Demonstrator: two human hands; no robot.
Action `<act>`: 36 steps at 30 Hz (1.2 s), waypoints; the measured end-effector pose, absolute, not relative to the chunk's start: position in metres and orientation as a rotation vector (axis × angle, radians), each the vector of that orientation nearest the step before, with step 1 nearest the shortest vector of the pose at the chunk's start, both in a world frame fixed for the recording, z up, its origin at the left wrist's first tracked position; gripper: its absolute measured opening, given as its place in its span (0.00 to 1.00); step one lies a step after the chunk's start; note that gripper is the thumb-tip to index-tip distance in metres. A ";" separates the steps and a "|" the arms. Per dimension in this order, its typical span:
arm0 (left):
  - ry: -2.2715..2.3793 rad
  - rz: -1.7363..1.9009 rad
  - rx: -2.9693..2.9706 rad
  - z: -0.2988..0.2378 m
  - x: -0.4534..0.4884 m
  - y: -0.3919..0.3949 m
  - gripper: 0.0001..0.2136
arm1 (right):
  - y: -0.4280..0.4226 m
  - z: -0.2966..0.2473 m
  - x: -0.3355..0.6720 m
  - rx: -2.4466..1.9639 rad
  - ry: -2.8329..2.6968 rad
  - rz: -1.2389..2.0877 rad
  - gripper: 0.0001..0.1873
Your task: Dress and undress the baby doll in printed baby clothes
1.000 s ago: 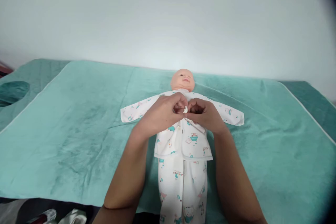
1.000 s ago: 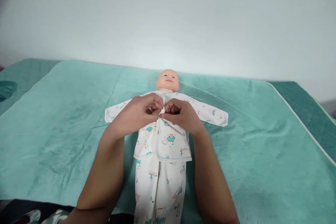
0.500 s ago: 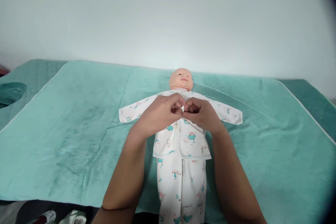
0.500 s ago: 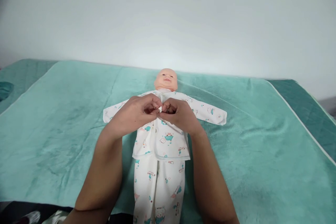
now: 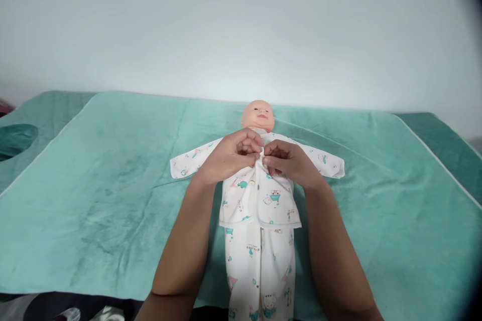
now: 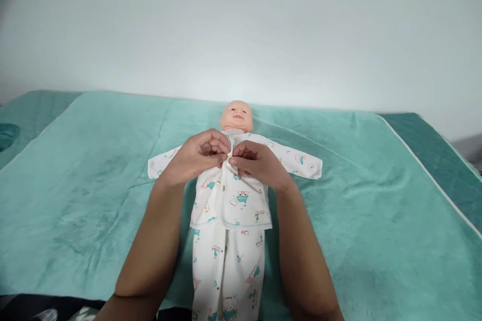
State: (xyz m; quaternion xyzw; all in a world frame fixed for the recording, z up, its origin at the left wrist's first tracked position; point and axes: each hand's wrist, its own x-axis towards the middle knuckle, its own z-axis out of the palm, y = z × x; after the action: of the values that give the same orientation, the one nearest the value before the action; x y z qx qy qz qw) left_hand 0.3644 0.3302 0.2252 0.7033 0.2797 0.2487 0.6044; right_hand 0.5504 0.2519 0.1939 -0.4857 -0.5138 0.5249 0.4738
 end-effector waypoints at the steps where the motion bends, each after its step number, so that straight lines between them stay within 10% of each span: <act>1: 0.636 0.566 1.619 0.224 0.364 0.331 0.11 | 0.252 0.194 0.550 -1.196 -1.258 1.279 0.15; 36: 0.916 0.361 2.135 0.249 0.355 0.312 0.08 | 0.228 0.223 0.555 -1.322 -1.743 1.210 0.21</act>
State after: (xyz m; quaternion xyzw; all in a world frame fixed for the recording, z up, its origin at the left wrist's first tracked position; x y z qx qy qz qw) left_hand 0.3550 0.3121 0.2492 0.8380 0.3596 0.1416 0.3852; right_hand 0.5545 0.2276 0.2227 -0.5019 -0.6615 0.4592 0.3155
